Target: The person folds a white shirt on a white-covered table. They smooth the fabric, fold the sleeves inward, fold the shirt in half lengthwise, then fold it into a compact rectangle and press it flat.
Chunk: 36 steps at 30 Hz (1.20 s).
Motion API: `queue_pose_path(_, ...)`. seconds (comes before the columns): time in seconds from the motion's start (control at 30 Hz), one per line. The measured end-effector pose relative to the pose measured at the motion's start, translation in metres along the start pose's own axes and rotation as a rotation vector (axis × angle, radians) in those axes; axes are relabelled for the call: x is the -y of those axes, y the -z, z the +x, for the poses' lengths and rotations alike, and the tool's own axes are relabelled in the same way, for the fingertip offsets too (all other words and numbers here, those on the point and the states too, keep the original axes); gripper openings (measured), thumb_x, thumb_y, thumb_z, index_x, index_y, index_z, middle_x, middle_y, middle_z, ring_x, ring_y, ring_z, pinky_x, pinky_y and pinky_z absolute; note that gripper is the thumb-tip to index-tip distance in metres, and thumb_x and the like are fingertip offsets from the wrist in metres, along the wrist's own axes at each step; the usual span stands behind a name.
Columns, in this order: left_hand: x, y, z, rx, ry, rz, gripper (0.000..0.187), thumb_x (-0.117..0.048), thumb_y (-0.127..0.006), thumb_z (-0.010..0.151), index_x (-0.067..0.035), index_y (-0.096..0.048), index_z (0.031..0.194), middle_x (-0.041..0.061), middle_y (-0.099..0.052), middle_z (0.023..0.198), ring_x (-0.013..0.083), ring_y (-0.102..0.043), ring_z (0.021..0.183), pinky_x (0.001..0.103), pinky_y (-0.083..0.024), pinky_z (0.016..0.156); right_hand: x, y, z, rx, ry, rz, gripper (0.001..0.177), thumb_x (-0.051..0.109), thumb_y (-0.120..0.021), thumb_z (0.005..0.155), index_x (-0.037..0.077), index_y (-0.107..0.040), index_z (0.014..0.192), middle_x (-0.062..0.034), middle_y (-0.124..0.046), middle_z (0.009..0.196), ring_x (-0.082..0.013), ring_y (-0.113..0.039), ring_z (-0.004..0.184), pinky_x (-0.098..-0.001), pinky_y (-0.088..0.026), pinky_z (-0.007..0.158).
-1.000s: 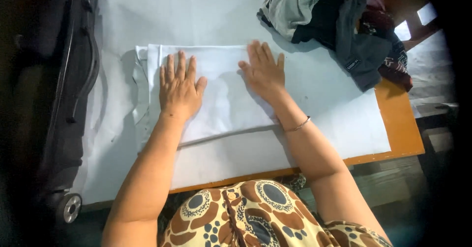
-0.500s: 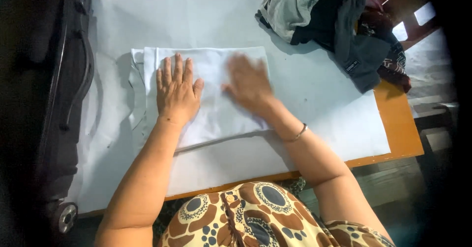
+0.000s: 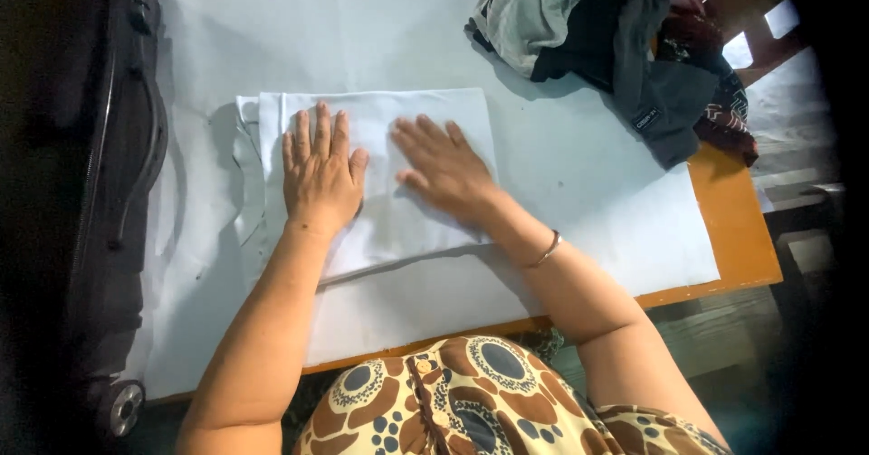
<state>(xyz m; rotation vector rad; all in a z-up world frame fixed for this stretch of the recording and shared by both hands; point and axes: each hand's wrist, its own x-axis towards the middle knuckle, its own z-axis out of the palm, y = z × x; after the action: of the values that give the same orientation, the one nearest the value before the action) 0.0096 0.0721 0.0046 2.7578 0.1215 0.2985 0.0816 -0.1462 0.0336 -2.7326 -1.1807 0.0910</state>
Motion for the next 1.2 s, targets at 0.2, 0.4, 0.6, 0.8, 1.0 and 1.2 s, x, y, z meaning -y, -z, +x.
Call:
queue_pose_path(0.2,-0.002,0.004,0.001,0.01,0.008,-0.013,0.065,-0.045,-0.04,0.106,-0.01,-0.033,0.16,0.015,-0.02,0.169,0.0395,-0.013,0.155,0.055,-0.008,0.124,-0.021,-0.014,0.006,-0.148,-0.165,-0.09,0.07,0.048,-0.044,0.107,0.0,-0.034,0.157,-0.0209,-0.032,0.165,-0.0372,-0.027,0.153,-0.0527,-0.018,0.123)
queue_pose_path(0.4,-0.001,0.002,0.002,0.03,0.007,0.008,0.065,-0.044,-0.039,0.106,-0.01,-0.032,0.16,0.016,-0.02,0.169,0.0395,-0.013,0.155,0.055,-0.008,0.124,-0.026,-0.019,0.004,-0.126,0.044,0.108,0.068,0.048,-0.048,0.105,0.002,-0.041,0.155,-0.0183,-0.035,0.164,-0.0362,-0.029,0.154,-0.0532,-0.021,0.124)
queue_pose_path(0.6,0.0,0.003,0.002,0.009,-0.001,0.007,0.065,-0.044,-0.04,0.105,-0.009,-0.033,0.16,0.016,-0.021,0.169,0.0404,-0.014,0.154,0.055,-0.008,0.124,-0.003,-0.007,0.003,-0.123,-0.114,-0.038,0.069,0.047,-0.05,0.103,0.004,-0.037,0.156,-0.017,-0.031,0.166,-0.0344,-0.025,0.154,-0.0575,-0.02,0.121)
queue_pose_path(0.8,0.001,0.001,0.002,0.002,-0.001,-0.008,0.064,-0.042,-0.042,0.105,-0.009,-0.034,0.16,0.016,-0.022,0.169,0.0408,-0.015,0.155,0.056,-0.009,0.125,-0.006,0.005,0.009,0.013,-0.049,-0.035,0.072,0.045,-0.05,0.101,0.008,-0.03,0.16,-0.0144,-0.026,0.167,-0.0346,-0.021,0.153,-0.0599,-0.016,0.12)
queue_pose_path(1.0,0.0,0.002,0.002,0.001,-0.002,-0.021,0.064,-0.042,-0.042,0.105,-0.009,-0.034,0.16,0.016,-0.022,0.169,0.0403,-0.014,0.155,0.056,-0.009,0.124,0.011,-0.003,0.0,-0.074,-0.262,-0.156,0.07,0.047,-0.044,0.105,0.007,-0.028,0.16,-0.0127,-0.023,0.17,-0.0336,-0.019,0.156,-0.0617,-0.013,0.122)
queue_pose_path(1.2,0.0,0.004,0.003,-0.001,-0.011,-0.009,0.064,-0.041,-0.042,0.106,-0.009,-0.033,0.16,0.016,-0.021,0.169,0.04,-0.013,0.155,0.055,-0.009,0.124,0.042,-0.001,-0.012,0.046,-0.036,0.04,0.076,0.054,-0.045,0.101,0.009,-0.027,0.159,-0.0118,-0.021,0.167,-0.0347,-0.017,0.154,-0.0628,-0.011,0.119)
